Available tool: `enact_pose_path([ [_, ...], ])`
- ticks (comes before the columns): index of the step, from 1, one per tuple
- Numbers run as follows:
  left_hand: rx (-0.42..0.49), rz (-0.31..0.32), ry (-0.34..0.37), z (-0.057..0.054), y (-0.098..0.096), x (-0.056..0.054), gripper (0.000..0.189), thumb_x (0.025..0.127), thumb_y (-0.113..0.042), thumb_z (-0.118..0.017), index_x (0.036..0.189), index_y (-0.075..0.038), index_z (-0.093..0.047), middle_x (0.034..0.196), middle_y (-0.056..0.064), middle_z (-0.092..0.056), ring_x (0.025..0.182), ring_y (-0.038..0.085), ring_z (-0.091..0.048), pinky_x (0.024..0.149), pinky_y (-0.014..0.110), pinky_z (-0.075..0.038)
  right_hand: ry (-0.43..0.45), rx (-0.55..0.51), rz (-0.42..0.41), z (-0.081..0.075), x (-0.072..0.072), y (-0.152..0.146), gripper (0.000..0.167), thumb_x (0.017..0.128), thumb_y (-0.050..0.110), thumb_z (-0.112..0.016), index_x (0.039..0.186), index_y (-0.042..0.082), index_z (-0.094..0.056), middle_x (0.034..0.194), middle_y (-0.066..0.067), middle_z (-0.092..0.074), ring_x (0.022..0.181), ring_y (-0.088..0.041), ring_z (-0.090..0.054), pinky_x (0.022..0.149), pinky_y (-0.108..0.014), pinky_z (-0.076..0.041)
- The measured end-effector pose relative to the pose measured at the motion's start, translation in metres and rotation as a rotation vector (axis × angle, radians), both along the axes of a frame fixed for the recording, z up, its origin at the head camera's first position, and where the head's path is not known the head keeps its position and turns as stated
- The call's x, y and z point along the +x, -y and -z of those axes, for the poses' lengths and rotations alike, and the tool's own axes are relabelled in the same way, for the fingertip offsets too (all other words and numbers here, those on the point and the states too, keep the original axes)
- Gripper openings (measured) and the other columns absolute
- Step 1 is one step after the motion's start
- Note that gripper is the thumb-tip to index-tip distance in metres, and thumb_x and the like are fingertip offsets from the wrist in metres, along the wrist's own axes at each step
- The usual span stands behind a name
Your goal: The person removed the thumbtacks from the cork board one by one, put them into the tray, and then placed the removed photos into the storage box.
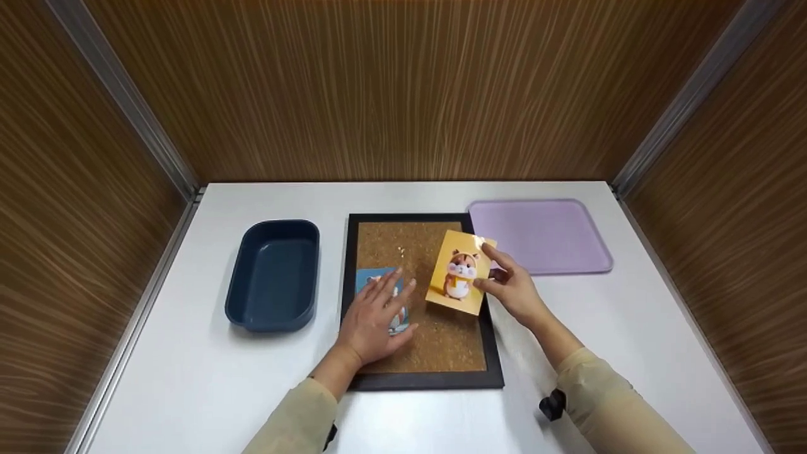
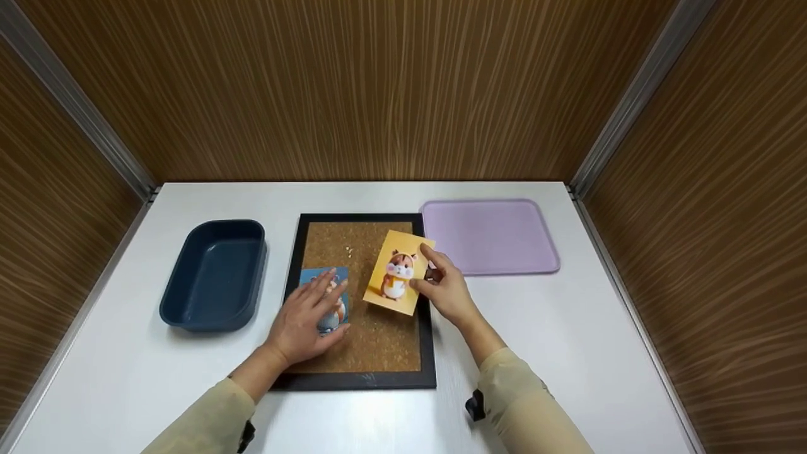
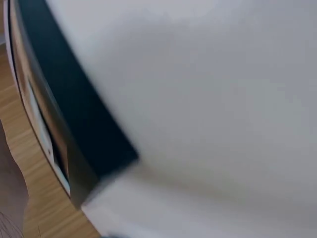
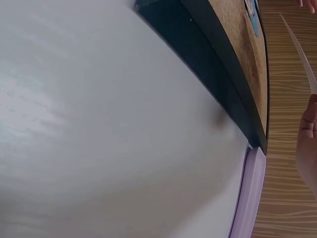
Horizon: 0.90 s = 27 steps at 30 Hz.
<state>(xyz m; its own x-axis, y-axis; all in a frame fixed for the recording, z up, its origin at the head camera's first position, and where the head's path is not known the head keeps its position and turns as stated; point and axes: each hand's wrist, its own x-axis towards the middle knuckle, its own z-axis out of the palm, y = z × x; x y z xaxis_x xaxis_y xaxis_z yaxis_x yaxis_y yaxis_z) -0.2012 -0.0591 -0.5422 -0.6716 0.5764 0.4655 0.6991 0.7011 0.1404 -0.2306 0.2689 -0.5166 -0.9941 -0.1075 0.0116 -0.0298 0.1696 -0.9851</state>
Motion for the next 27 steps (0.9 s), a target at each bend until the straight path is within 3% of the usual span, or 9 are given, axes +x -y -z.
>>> enact_pose_path([
  [8,0.053,-0.087,0.012,-0.013,0.042,0.003,0.079,0.094,-0.053,-0.073,0.159,-0.016,-0.05,0.166,0.019,-0.04,0.15,0.033,-0.045,0.115,0.055,-0.044,0.024,-0.025,-0.025,-0.003,-0.001,0.006,0.079,0.093,-0.005,-0.076,0.163,0.007,-0.042,0.166,-0.015,-0.039,0.109,-0.024,-0.065,0.088,-0.026,-0.06],
  [20,-0.038,-0.201,0.025,-0.023,0.092,0.005,0.085,0.094,-0.06,-0.07,0.162,-0.014,-0.046,0.167,0.019,-0.039,0.153,0.035,-0.039,0.117,0.058,-0.04,0.023,-0.055,-0.034,-0.01,-0.006,0.017,0.08,0.092,-0.009,-0.074,0.164,0.005,-0.039,0.166,-0.016,-0.038,0.114,-0.027,-0.066,0.089,-0.026,-0.06],
  [27,-0.092,-0.295,0.085,-0.026,0.125,0.013,0.088,0.093,-0.063,-0.068,0.163,-0.014,-0.045,0.168,0.021,-0.037,0.154,0.038,-0.036,0.121,0.062,-0.032,0.007,-0.055,-0.072,-0.015,-0.01,0.027,0.081,0.093,-0.009,-0.072,0.165,0.004,-0.036,0.165,-0.018,-0.036,0.123,-0.032,-0.063,0.092,-0.026,-0.059],
])
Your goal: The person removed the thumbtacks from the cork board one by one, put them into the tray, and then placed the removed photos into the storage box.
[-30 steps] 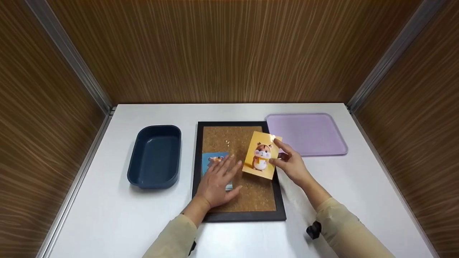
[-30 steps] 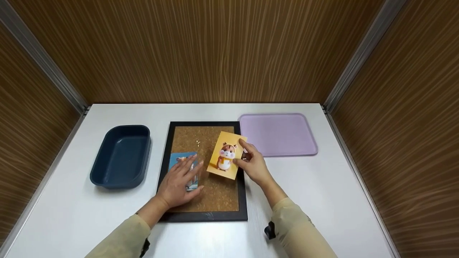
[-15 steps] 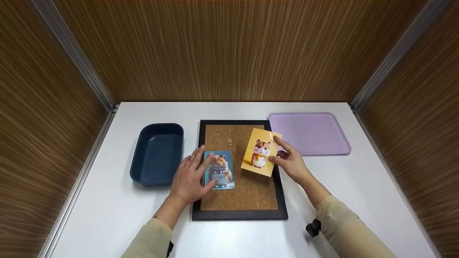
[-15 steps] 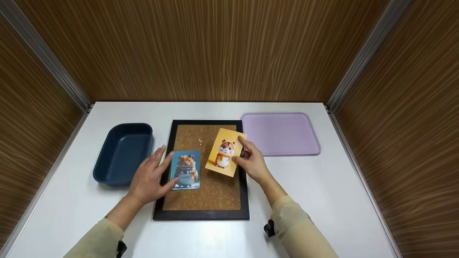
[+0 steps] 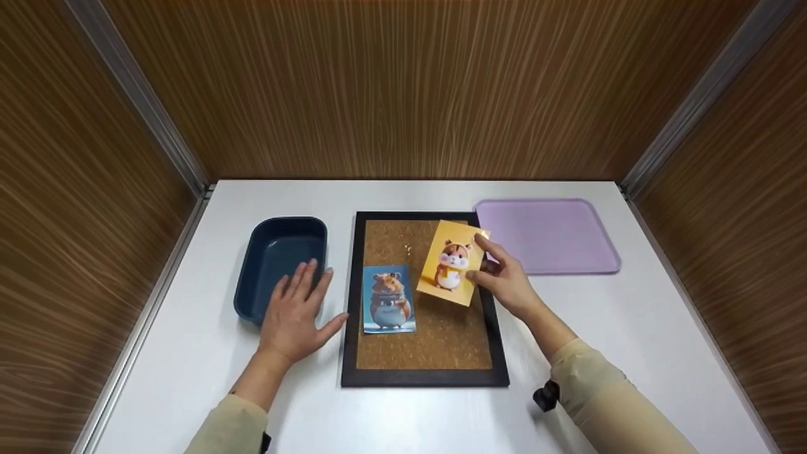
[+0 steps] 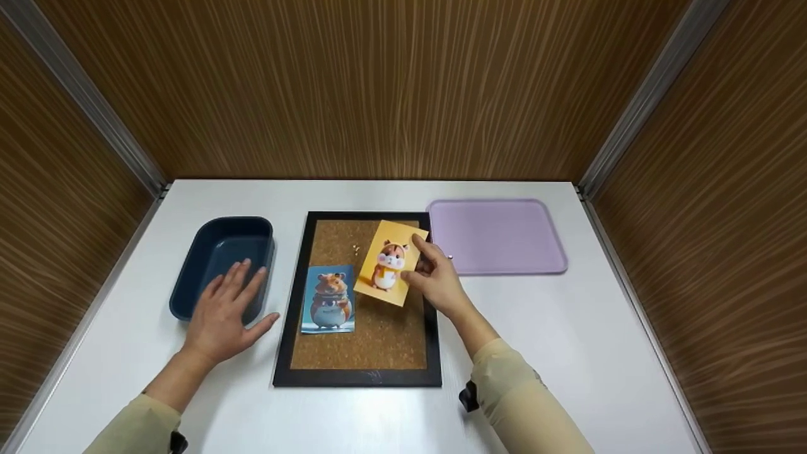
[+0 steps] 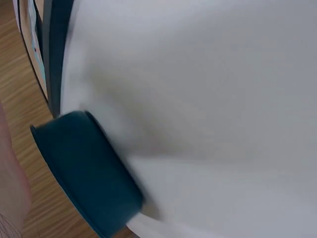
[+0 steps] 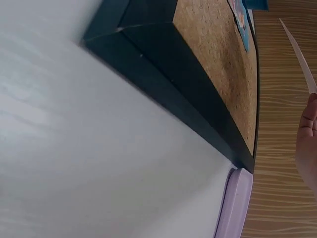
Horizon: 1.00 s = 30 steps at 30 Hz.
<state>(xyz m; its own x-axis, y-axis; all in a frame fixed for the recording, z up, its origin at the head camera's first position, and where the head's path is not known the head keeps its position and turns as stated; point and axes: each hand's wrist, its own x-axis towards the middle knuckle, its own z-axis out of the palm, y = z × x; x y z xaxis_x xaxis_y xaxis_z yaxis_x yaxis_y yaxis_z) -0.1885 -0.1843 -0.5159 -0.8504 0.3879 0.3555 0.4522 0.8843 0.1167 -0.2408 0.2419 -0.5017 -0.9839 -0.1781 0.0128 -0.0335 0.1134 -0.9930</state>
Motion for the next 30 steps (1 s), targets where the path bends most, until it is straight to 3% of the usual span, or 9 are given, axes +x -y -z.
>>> enact_pose_path([
  [8,-0.055,-0.107,0.07,-0.003,0.043,0.007,0.09,0.094,-0.062,-0.067,0.163,-0.011,-0.042,0.168,0.024,-0.034,0.155,0.041,-0.033,0.122,0.064,-0.028,-0.061,0.039,0.0,-0.005,-0.007,0.018,0.08,0.09,-0.01,-0.074,0.162,0.001,-0.041,0.155,-0.022,-0.046,0.109,-0.025,-0.059,0.084,-0.019,-0.056],
  [14,-0.03,-0.154,0.093,-0.004,0.066,0.008,0.091,0.094,-0.062,-0.068,0.163,-0.009,-0.042,0.168,0.026,-0.032,0.155,0.042,-0.032,0.121,0.065,-0.028,-0.072,0.045,-0.056,-0.01,-0.012,0.032,0.079,0.093,-0.007,-0.074,0.164,0.003,-0.038,0.165,-0.018,-0.038,0.111,-0.029,-0.065,0.087,-0.024,-0.058],
  [25,-0.047,-0.209,0.195,-0.002,0.088,0.01,0.093,0.096,-0.065,-0.065,0.164,-0.007,-0.04,0.168,0.029,-0.03,0.155,0.045,-0.029,0.12,0.068,-0.026,-0.099,0.112,-0.087,-0.02,-0.02,0.052,0.079,0.094,-0.004,-0.074,0.164,0.005,-0.038,0.159,-0.018,-0.045,0.109,-0.028,-0.065,0.085,-0.023,-0.058],
  [30,-0.035,-0.219,0.224,0.002,0.093,0.01,0.091,0.097,-0.064,-0.064,0.162,-0.005,-0.042,0.166,0.032,-0.031,0.154,0.047,-0.03,0.118,0.069,-0.029,-0.08,0.082,-0.102,-0.024,-0.024,0.063,0.079,0.095,-0.004,-0.073,0.165,0.006,-0.037,0.161,-0.017,-0.042,0.11,-0.03,-0.066,0.086,-0.025,-0.059],
])
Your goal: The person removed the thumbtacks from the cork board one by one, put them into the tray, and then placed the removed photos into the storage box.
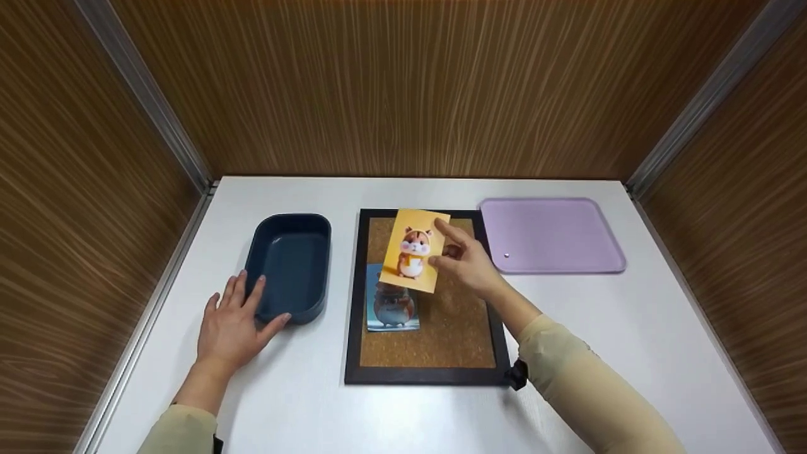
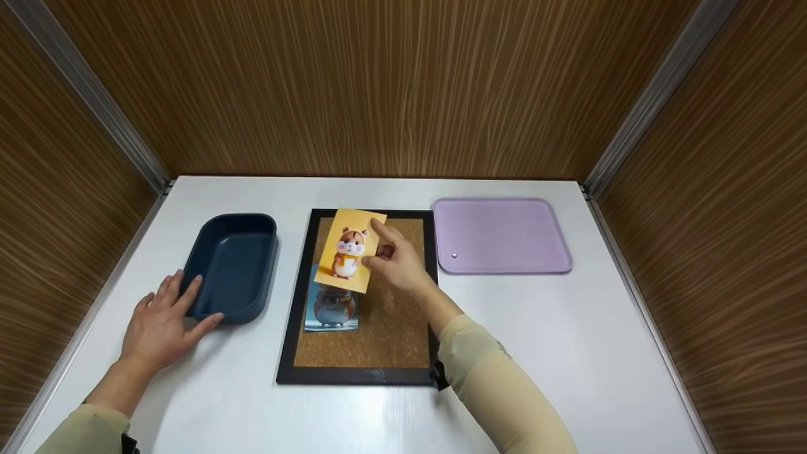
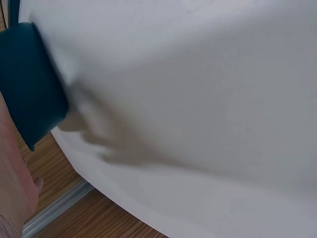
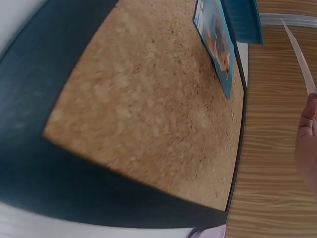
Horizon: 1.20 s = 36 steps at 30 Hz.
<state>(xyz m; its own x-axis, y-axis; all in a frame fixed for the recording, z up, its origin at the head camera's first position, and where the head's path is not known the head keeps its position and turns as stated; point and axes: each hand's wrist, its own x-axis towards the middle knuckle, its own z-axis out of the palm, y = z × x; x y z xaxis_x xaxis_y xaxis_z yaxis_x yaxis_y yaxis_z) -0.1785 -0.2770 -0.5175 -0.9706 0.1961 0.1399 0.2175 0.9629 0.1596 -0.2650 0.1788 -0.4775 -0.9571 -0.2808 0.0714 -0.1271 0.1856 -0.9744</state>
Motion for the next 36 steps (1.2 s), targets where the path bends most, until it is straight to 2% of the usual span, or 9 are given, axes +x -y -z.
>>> enact_pose_path([
  [5,0.016,-0.007,0.032,0.003,0.001,0.002,0.089,0.099,-0.064,-0.062,0.162,-0.005,-0.042,0.167,0.032,-0.03,0.155,0.047,-0.03,0.119,0.069,-0.028,0.025,-0.039,-0.014,-0.003,-0.004,0.012,0.079,0.095,-0.004,-0.073,0.165,0.006,-0.037,0.161,-0.016,-0.044,0.112,-0.03,-0.066,0.089,-0.027,-0.059],
  [11,0.026,-0.019,0.064,0.009,0.0,0.006,0.087,0.101,-0.063,-0.059,0.163,-0.004,-0.041,0.167,0.032,-0.029,0.155,0.047,-0.029,0.119,0.068,-0.027,0.017,-0.061,-0.036,-0.003,-0.007,0.024,0.078,0.095,-0.007,-0.071,0.164,0.003,-0.037,0.159,-0.02,-0.044,0.11,-0.029,-0.066,0.087,-0.025,-0.059],
  [15,0.043,-0.02,0.064,0.012,0.002,0.007,0.085,0.102,-0.061,-0.059,0.162,-0.003,-0.042,0.167,0.033,-0.027,0.154,0.048,-0.03,0.119,0.069,-0.029,0.001,-0.052,-0.04,-0.003,-0.009,0.033,0.075,0.097,-0.005,-0.07,0.164,0.004,-0.038,0.161,-0.018,-0.044,0.113,-0.03,-0.067,0.089,-0.025,-0.058],
  [21,0.057,-0.028,0.067,0.014,0.006,0.01,0.083,0.103,-0.06,-0.059,0.162,-0.003,-0.042,0.168,0.034,-0.024,0.154,0.049,-0.03,0.119,0.068,-0.029,0.029,-0.054,-0.07,-0.002,-0.011,0.051,0.075,0.099,-0.001,-0.067,0.166,0.009,-0.035,0.156,-0.016,-0.047,0.115,-0.028,-0.066,0.092,-0.033,-0.059],
  [29,0.074,-0.023,0.069,0.015,0.004,0.009,0.084,0.103,-0.06,-0.059,0.162,-0.003,-0.042,0.168,0.034,-0.024,0.155,0.049,-0.027,0.121,0.067,-0.027,-0.001,-0.034,-0.078,0.001,-0.015,0.07,0.075,0.099,-0.002,-0.068,0.166,0.007,-0.036,0.144,-0.02,-0.057,0.112,-0.026,-0.067,0.092,-0.03,-0.057],
  [33,0.083,-0.02,0.051,0.015,0.005,0.008,0.084,0.103,-0.06,-0.059,0.161,-0.002,-0.043,0.168,0.034,-0.025,0.155,0.049,-0.028,0.121,0.066,-0.026,0.017,-0.063,-0.088,0.003,-0.016,0.077,0.075,0.099,-0.003,-0.068,0.166,0.007,-0.035,0.152,-0.019,-0.053,0.112,-0.027,-0.068,0.091,-0.03,-0.058],
  [36,0.088,-0.017,0.044,0.015,0.005,0.007,0.083,0.103,-0.06,-0.059,0.161,-0.002,-0.043,0.167,0.034,-0.025,0.154,0.05,-0.028,0.121,0.066,-0.026,0.028,-0.073,-0.09,0.004,-0.017,0.082,0.076,0.099,-0.003,-0.067,0.166,0.007,-0.034,0.152,-0.019,-0.054,0.111,-0.026,-0.068,0.09,-0.03,-0.058],
])
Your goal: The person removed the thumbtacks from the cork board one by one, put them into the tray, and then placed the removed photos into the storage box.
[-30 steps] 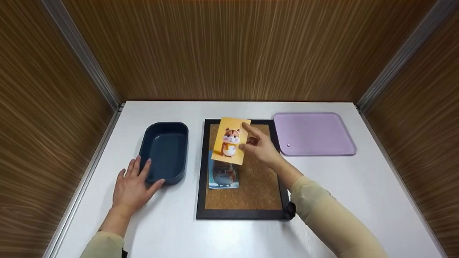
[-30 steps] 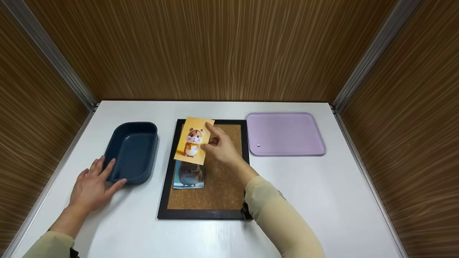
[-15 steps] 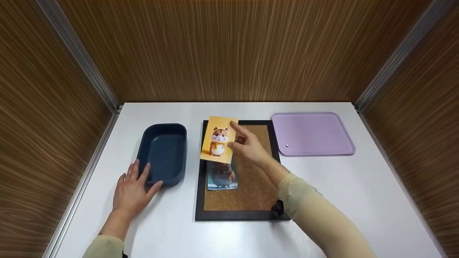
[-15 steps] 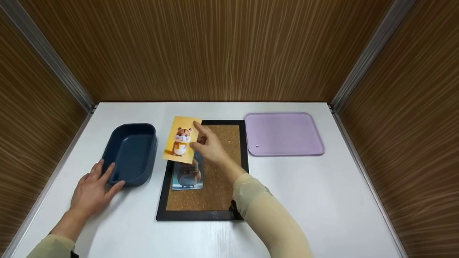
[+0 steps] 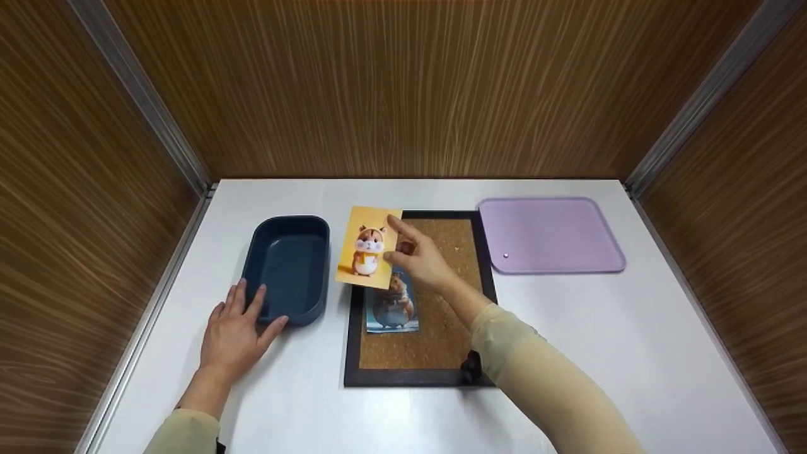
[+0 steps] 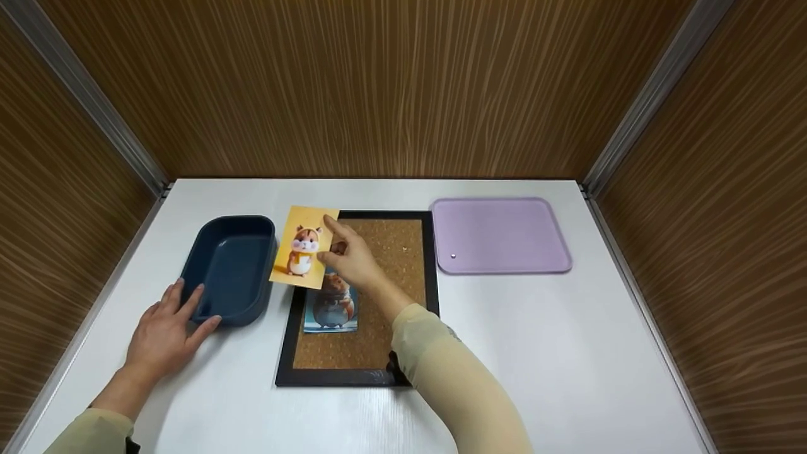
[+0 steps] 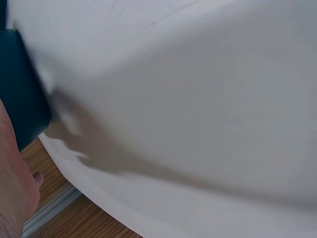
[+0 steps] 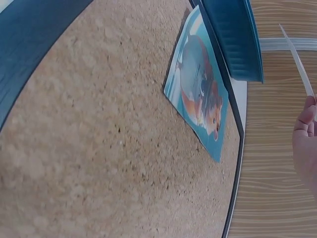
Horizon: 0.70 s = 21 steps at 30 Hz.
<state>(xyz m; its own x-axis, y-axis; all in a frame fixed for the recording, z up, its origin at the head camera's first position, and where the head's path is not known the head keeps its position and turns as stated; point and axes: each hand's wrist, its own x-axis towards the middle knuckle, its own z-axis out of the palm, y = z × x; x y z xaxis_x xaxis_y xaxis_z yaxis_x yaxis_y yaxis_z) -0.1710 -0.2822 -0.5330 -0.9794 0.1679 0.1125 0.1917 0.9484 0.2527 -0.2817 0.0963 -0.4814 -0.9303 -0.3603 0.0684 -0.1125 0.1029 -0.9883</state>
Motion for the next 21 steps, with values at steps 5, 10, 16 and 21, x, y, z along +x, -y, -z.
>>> enact_pose_path([
  [5,-0.003,0.004,0.015,0.0,0.0,-0.001,0.083,0.103,-0.06,-0.058,0.162,-0.003,-0.042,0.168,0.034,-0.023,0.155,0.049,-0.026,0.121,0.065,-0.027,0.017,0.011,0.002,0.001,0.0,0.009,0.076,0.099,-0.001,-0.068,0.167,0.008,-0.034,0.143,-0.018,-0.059,0.106,-0.022,-0.066,0.089,-0.033,-0.058],
  [10,-0.003,0.007,0.015,-0.002,0.001,-0.001,0.083,0.104,-0.059,-0.058,0.162,-0.003,-0.041,0.168,0.035,-0.022,0.156,0.049,-0.025,0.121,0.066,-0.027,0.027,0.007,-0.004,0.001,-0.001,0.02,0.076,0.099,-0.001,-0.068,0.166,0.009,-0.035,0.133,-0.016,-0.065,0.1,-0.018,-0.067,0.091,-0.048,-0.058],
  [16,0.004,-0.004,0.022,-0.004,-0.001,0.0,0.083,0.103,-0.059,-0.059,0.163,-0.004,-0.04,0.169,0.034,-0.021,0.156,0.049,-0.025,0.122,0.066,-0.026,-0.001,0.051,-0.024,-0.001,-0.005,0.031,0.076,0.099,0.0,-0.069,0.166,0.009,-0.036,0.114,-0.014,-0.065,0.085,-0.013,-0.06,0.073,-0.027,-0.052],
  [21,-0.002,-0.01,0.029,-0.005,-0.004,-0.001,0.084,0.104,-0.06,-0.058,0.163,-0.004,-0.04,0.169,0.034,-0.021,0.156,0.049,-0.024,0.122,0.066,-0.026,0.003,0.056,-0.036,-0.002,-0.007,0.037,0.076,0.099,0.0,-0.07,0.166,0.01,-0.036,0.109,-0.012,-0.063,0.081,-0.013,-0.055,0.068,-0.024,-0.048],
])
